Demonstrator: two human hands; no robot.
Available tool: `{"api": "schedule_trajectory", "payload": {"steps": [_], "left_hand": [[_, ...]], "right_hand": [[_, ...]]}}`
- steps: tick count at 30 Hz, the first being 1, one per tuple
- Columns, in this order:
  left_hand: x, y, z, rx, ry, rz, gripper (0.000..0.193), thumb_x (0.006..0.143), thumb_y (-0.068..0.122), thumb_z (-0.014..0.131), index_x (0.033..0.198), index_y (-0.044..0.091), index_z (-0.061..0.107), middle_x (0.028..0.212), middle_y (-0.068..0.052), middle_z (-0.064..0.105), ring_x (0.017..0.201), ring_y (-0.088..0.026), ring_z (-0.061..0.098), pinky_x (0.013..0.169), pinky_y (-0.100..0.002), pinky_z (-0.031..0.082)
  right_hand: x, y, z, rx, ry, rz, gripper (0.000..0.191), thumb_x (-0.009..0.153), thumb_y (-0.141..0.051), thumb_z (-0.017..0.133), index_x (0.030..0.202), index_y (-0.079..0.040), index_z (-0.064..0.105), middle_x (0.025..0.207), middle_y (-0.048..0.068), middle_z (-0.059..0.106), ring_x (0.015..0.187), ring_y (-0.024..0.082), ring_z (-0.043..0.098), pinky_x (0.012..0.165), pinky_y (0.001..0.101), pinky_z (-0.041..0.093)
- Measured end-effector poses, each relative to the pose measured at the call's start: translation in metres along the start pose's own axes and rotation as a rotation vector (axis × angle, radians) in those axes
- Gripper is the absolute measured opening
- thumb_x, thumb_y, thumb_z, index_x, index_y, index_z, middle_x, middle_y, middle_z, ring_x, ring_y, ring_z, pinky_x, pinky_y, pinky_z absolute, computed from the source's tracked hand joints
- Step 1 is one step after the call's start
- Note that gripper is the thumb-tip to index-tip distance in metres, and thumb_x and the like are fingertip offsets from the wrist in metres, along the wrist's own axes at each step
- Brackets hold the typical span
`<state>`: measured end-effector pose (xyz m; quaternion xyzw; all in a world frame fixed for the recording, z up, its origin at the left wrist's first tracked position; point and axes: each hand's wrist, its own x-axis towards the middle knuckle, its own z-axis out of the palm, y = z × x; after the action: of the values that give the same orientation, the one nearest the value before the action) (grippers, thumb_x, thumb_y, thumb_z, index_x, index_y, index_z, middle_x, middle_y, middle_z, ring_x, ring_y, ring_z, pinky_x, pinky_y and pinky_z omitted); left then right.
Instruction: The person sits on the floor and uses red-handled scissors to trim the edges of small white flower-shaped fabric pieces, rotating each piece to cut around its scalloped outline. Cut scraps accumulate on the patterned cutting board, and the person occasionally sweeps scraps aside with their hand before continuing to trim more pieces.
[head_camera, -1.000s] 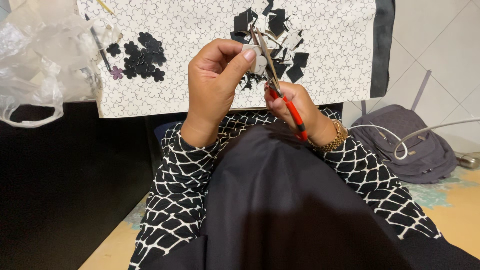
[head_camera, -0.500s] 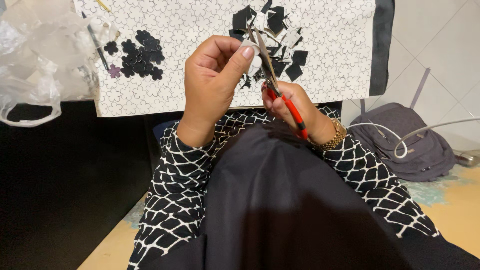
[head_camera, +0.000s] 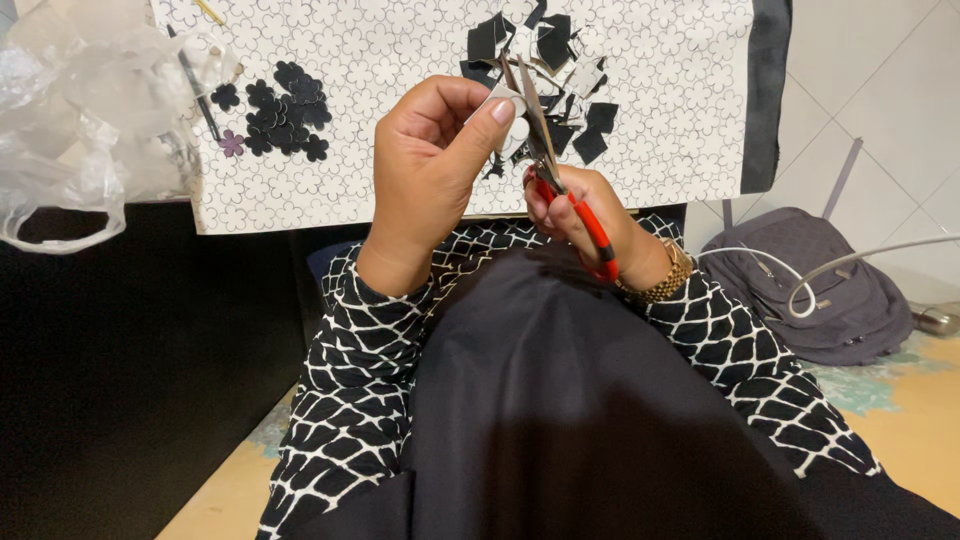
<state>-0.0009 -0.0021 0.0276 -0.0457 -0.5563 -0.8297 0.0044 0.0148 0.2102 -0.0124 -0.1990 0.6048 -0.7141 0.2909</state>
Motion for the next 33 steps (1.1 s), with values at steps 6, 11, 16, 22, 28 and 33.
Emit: {"api": "schedule_trajectory", "payload": {"steps": [6,11,16,22,28,33], "left_hand": [[0.000,-0.005,-0.002,-0.013,-0.007,0.008,0.010,0.106,0.008,0.071,0.107,-0.002,0.067,0.092,-0.002,0.069,0.081,-0.005,0.059,0.073,-0.020,0.048],[0.000,-0.006,0.001,-0.049,-0.021,-0.043,0.015,0.107,0.013,0.066,0.117,0.002,0.061,0.102,-0.002,0.069,0.086,-0.006,0.067,0.072,-0.021,0.053],[0.002,-0.004,0.006,-0.088,-0.004,-0.017,0.019,0.105,0.010,0.070,0.119,0.000,0.061,0.104,-0.005,0.070,0.080,-0.005,0.061,0.076,-0.022,0.056],[0.000,-0.003,0.007,-0.078,0.008,-0.029,0.017,0.103,0.005,0.072,0.117,-0.001,0.063,0.105,-0.007,0.072,0.089,-0.007,0.066,0.081,-0.024,0.059],[-0.001,-0.004,0.011,-0.112,-0.022,-0.019,0.021,0.104,-0.001,0.070,0.123,-0.002,0.060,0.114,-0.009,0.070,0.098,-0.008,0.066,0.087,-0.024,0.057],[-0.002,-0.006,0.011,-0.104,-0.025,0.009,0.028,0.105,-0.005,0.070,0.130,-0.002,0.057,0.112,-0.009,0.068,0.093,-0.007,0.064,0.080,-0.020,0.054]], "right_hand": [[0.000,0.000,-0.002,0.004,0.002,0.021,0.063,0.097,-0.070,0.057,0.096,-0.008,0.051,0.079,-0.003,0.046,0.066,0.005,0.036,0.058,0.0213,0.031],[0.001,0.001,-0.003,-0.052,0.022,-0.007,0.062,0.099,-0.070,0.054,0.095,-0.008,0.052,0.078,-0.004,0.048,0.065,0.004,0.039,0.058,0.0208,0.033],[0.002,0.002,-0.001,-0.071,0.042,-0.021,0.064,0.098,-0.071,0.053,0.097,-0.007,0.052,0.079,-0.004,0.049,0.066,0.004,0.042,0.059,0.0207,0.036],[0.004,0.001,0.000,-0.117,0.030,-0.054,0.067,0.099,-0.073,0.049,0.099,-0.006,0.052,0.082,-0.003,0.050,0.069,0.005,0.045,0.062,0.0209,0.041],[0.003,-0.001,-0.002,-0.155,0.031,-0.081,0.069,0.101,-0.073,0.047,0.103,-0.004,0.052,0.086,-0.002,0.050,0.072,0.005,0.046,0.067,0.0213,0.043],[0.003,0.001,-0.001,-0.111,0.019,-0.091,0.071,0.100,-0.073,0.048,0.111,-0.003,0.054,0.088,-0.001,0.050,0.075,0.006,0.047,0.068,0.0214,0.044]]}}
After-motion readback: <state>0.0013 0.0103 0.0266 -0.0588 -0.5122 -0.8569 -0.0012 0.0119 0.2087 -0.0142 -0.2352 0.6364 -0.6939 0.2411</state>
